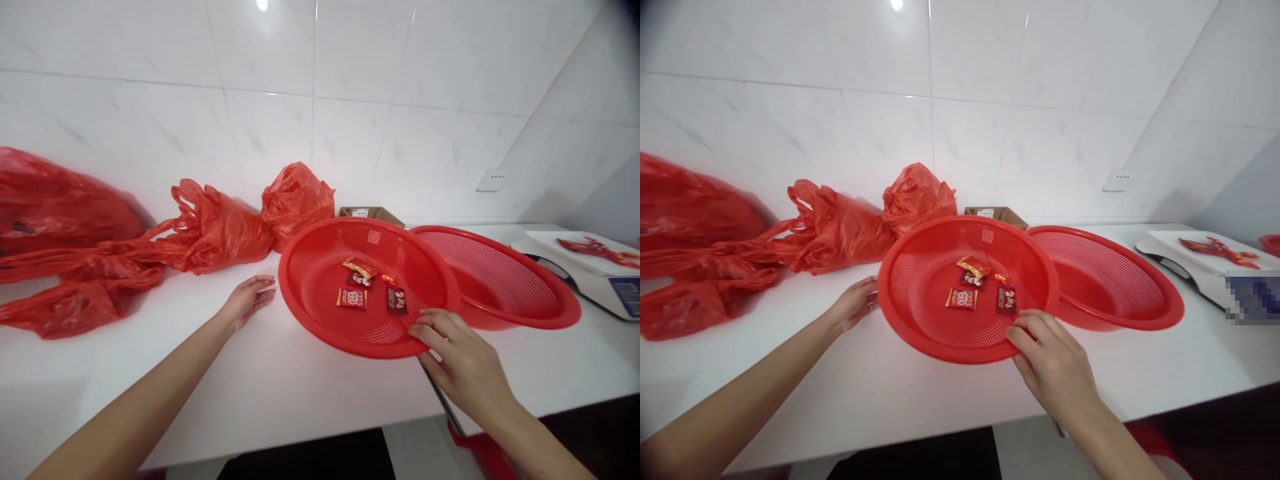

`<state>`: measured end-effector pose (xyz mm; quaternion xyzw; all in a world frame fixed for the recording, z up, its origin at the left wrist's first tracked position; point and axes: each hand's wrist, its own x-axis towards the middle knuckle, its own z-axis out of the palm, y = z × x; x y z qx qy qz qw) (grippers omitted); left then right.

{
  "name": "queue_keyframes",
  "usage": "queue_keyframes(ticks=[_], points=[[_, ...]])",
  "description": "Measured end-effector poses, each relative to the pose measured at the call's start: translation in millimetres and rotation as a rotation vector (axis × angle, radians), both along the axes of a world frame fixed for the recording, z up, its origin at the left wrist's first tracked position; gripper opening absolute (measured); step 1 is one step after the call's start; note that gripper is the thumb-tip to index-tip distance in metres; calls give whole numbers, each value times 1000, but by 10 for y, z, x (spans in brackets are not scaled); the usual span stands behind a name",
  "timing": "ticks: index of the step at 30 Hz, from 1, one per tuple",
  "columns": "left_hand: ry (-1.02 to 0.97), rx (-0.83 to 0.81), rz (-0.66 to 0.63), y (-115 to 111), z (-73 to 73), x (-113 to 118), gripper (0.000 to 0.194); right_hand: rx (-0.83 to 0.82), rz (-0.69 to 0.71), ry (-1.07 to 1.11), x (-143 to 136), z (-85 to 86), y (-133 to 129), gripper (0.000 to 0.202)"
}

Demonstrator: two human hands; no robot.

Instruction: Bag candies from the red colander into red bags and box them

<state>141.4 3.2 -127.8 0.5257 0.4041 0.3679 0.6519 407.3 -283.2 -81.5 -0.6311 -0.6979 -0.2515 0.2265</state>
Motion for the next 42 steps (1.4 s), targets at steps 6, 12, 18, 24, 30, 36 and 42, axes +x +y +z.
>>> queue_keyframes(ticks=[6,12,18,24,30,36,42], points=[[-25,-39,76,143,-66,-73,25,-114,-249,-76,31,-181,-7,20],[19,192,140,272,-231,39,29,-175,-258,-109,-17,75,-104,41],[74,515,118,449,-397,227,24,-158,-65,-52,-71,677,274,41],[123,673,48,449,-442,264,25,-435,137,150,-697,1089,1565,20],[150,724,30,439,-471,244,26,-241,410,84,-1622,963,2938,21],[160,773,104,537,-487,211,24,-1,375,-198,-2110,690,3776,42],[139,818,140,587,-507,196,35,-137,-176,-122,-1133,872,4158,39]])
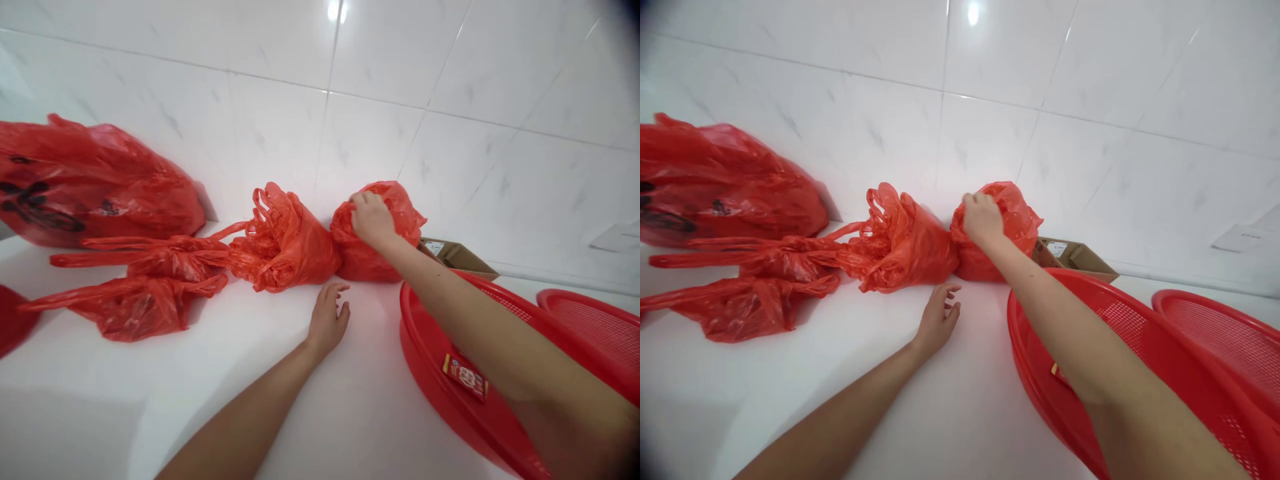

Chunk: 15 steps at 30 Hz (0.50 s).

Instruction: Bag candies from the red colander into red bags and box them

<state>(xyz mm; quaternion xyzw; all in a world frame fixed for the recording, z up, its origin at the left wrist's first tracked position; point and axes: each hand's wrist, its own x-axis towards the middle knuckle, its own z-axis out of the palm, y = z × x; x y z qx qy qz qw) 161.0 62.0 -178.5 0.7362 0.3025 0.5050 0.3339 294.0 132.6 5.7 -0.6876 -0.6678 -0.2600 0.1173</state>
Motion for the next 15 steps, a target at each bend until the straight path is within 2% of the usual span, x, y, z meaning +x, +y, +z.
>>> queue_keyframes(ticks=[2,3,6,8,10,13,15], points=[[4,4,-5,0,-3,12,34,-217,-234,5,371,3,-27,38],[7,4,-6,-1,-4,17,34,-305,-304,12,518,-24,-62,37],[23,1,-8,0,-4,25,34,-429,-392,42,771,-174,-184,39],[38,-1,-12,3,-3,23,35,-475,-375,64,808,-278,-237,42],[53,-1,-12,5,-1,18,35,-507,-316,88,788,-341,-254,36],[73,6,-11,2,4,14,37,-488,-242,115,726,-353,-249,18],[84,15,-12,-5,7,15,38,-424,-201,132,678,-329,-256,15]])
